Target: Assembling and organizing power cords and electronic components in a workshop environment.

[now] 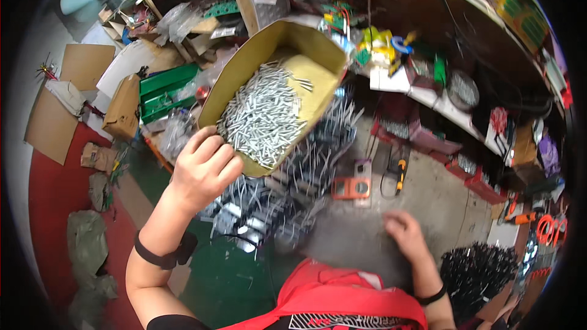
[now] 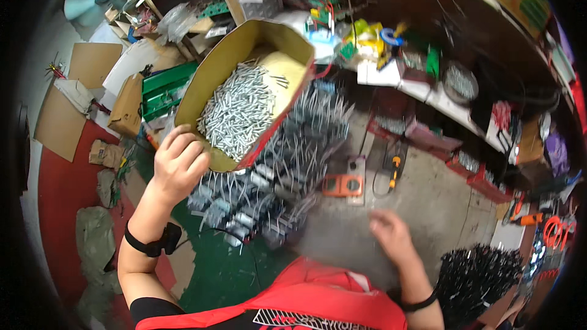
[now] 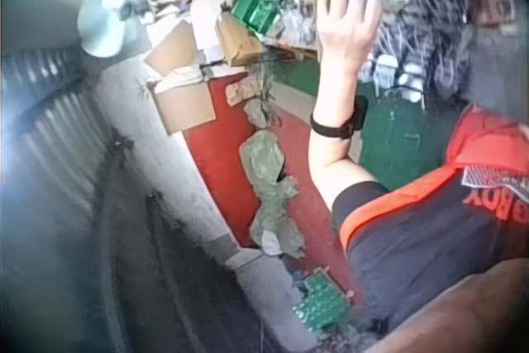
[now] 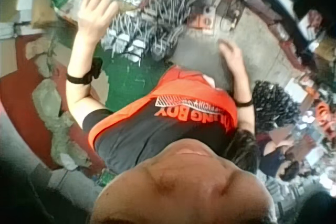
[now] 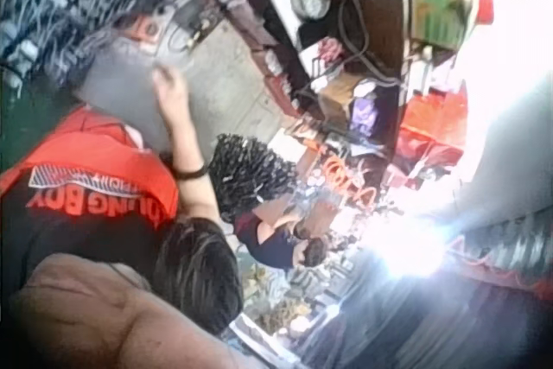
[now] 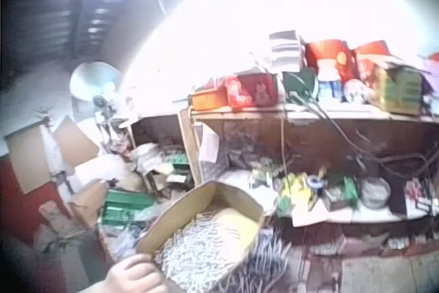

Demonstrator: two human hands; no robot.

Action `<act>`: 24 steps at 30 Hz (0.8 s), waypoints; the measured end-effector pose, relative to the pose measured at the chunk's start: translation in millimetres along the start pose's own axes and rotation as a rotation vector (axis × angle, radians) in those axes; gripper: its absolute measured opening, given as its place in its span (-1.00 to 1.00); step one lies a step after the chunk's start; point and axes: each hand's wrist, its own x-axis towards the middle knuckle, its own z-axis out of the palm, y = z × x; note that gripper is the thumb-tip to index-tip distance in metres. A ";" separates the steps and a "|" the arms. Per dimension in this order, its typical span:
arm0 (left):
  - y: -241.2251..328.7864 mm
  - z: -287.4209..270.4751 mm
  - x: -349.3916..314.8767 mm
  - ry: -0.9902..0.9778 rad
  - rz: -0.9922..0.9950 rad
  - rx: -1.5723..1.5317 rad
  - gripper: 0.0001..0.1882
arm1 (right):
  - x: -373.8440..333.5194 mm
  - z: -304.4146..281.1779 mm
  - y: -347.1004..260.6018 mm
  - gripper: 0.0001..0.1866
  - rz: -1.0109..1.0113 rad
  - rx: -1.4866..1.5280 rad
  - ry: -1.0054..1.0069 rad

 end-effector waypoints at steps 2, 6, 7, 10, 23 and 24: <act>24.8 -19.3 5.4 0.003 0.056 -0.007 -0.80 | 10.8 -10.5 -14.6 -0.43 -0.071 0.258 0.037; 76.0 -40.1 27.2 0.033 0.237 -0.086 -0.78 | 0.1 -40.2 -66.8 0.01 -0.166 0.556 0.020; 89.6 -41.8 36.0 0.074 0.300 -0.094 -0.79 | -8.2 -59.9 -73.5 -0.04 -0.191 0.661 -0.137; 126.0 -37.0 47.2 0.106 0.454 -0.191 -0.82 | -33.5 -97.0 -41.7 -0.16 -0.050 0.822 -0.053; 148.2 -52.4 157.1 0.413 0.716 -0.077 -0.86 | -154.6 -97.8 38.2 -0.44 0.060 1.090 0.472; 145.4 -91.4 150.5 0.375 0.693 -0.010 -0.86 | -150.6 -92.3 32.8 -0.43 0.018 1.150 0.404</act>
